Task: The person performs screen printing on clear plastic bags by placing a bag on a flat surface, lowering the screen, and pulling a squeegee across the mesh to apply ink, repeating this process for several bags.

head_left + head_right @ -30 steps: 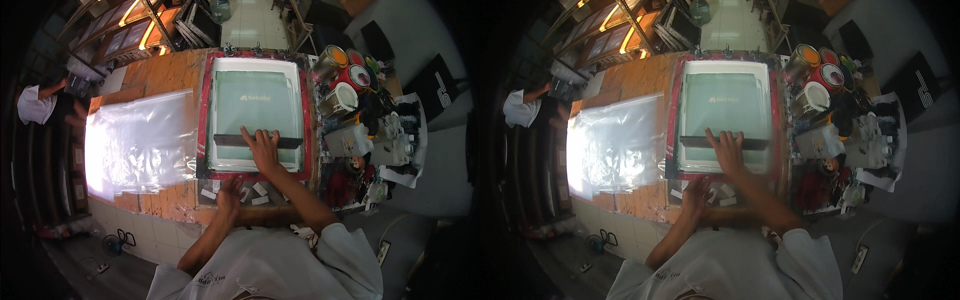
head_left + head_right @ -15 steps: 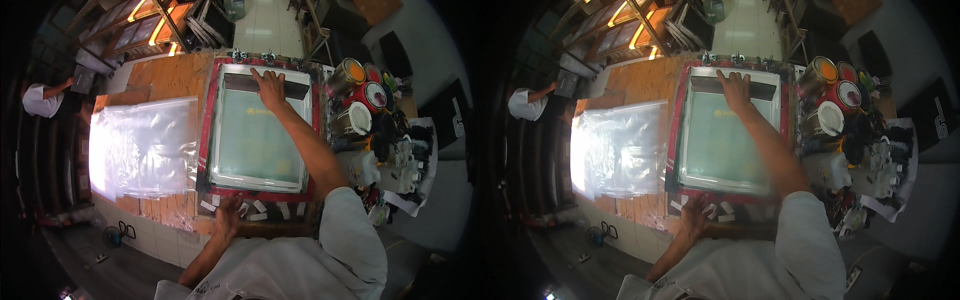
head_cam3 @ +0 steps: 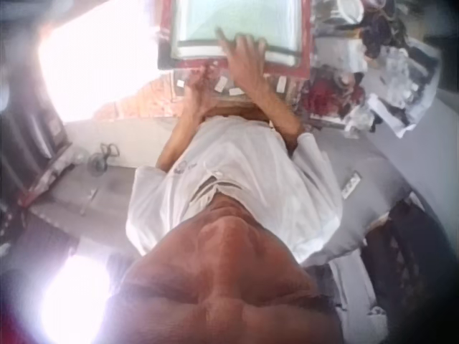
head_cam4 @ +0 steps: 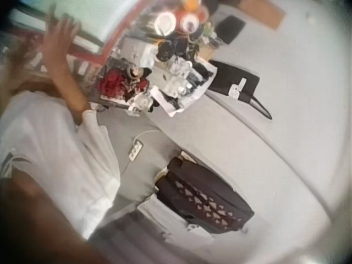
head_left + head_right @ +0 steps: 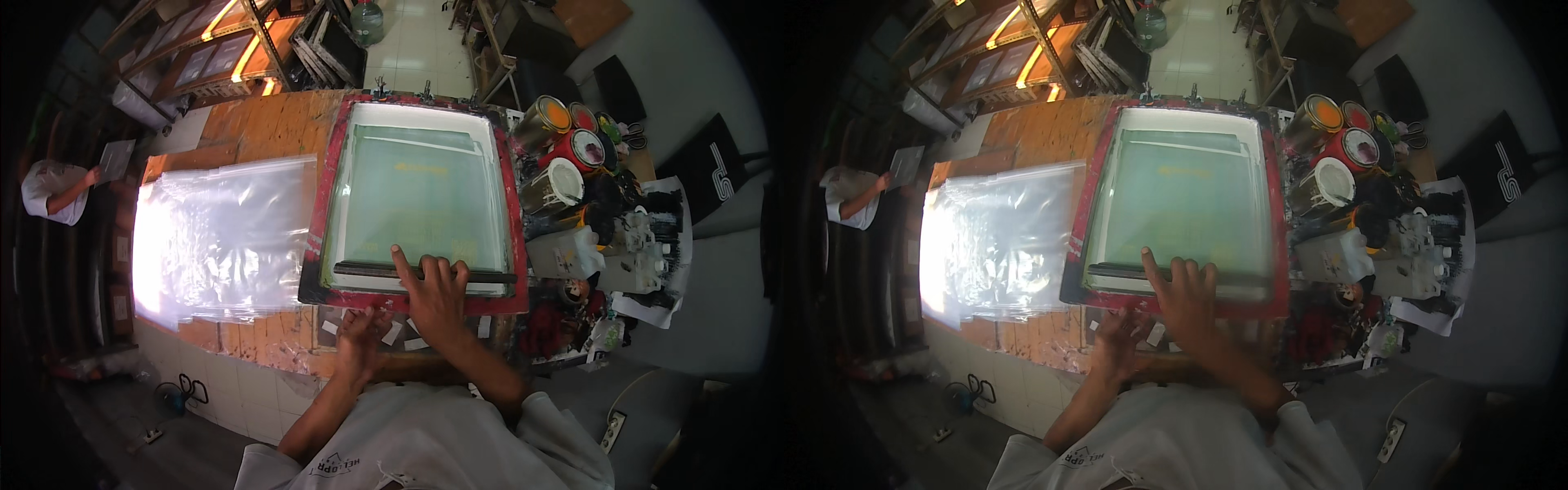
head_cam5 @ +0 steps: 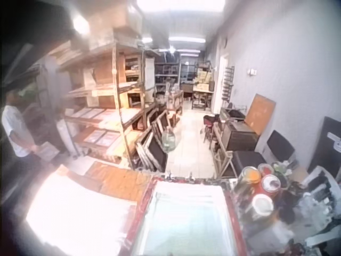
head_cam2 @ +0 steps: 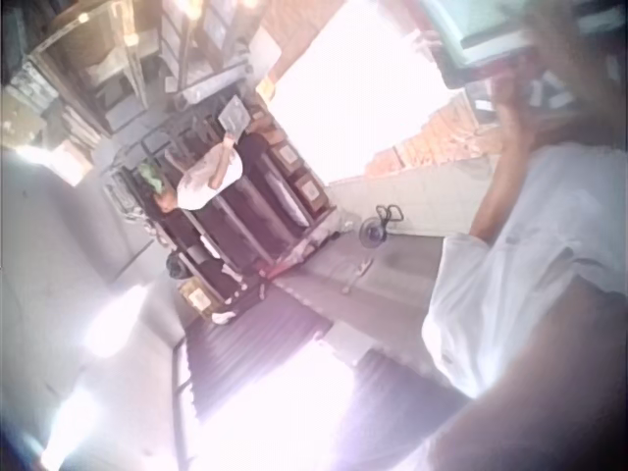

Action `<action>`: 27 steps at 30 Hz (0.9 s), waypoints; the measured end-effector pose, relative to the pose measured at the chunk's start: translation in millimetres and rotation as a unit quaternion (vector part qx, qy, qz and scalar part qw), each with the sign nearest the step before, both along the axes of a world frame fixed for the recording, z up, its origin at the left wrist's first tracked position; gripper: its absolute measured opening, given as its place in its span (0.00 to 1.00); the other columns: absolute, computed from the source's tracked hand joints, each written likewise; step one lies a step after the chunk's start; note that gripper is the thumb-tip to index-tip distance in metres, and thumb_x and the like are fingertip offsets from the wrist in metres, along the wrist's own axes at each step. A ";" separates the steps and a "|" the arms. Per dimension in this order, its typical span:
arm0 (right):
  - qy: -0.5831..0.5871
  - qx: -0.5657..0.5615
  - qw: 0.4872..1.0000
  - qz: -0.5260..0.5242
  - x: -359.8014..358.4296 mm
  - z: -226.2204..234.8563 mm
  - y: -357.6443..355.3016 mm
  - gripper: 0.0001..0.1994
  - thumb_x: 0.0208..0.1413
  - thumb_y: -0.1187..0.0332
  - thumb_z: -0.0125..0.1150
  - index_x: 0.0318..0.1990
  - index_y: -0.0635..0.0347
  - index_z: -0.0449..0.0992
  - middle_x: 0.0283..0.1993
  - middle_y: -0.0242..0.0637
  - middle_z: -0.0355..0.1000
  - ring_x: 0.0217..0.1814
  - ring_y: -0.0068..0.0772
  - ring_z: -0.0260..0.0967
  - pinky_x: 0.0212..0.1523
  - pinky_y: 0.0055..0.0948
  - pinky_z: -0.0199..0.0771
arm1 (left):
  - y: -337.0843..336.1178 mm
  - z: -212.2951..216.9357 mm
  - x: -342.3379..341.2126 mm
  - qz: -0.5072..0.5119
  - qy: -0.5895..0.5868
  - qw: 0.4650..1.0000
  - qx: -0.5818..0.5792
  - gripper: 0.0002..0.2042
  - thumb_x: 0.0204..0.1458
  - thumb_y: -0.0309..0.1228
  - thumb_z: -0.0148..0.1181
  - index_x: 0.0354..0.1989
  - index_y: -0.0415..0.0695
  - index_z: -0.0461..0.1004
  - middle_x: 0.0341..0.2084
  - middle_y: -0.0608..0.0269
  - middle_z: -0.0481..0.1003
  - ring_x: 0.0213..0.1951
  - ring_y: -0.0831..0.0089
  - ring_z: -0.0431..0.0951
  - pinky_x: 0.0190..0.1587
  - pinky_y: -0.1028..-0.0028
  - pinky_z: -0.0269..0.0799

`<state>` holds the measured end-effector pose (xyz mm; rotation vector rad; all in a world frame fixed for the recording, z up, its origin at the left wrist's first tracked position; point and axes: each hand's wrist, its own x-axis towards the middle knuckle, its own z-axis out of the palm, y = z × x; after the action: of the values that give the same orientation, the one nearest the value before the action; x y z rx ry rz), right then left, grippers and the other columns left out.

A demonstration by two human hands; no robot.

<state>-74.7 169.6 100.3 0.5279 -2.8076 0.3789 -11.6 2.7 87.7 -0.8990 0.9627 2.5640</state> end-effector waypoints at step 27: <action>-0.244 0.014 0.951 -0.192 -226.2 351.4 -27.2 0.28 0.71 0.49 0.50 0.33 0.69 0.80 0.21 0.49 0.74 0.26 0.47 0.74 0.38 0.46 0.74 | -2.3 -92.0 -362.7 -0.142 0.284 0.725 -0.611 0.09 0.62 0.33 0.63 0.46 0.45 0.83 0.43 0.54 0.80 0.46 0.62 0.83 0.44 0.63 0.77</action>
<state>-300.8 142.4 451.7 -0.1422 -3.2899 0.4345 -374.3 0.4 -4.3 -0.0177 2.8155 1.6610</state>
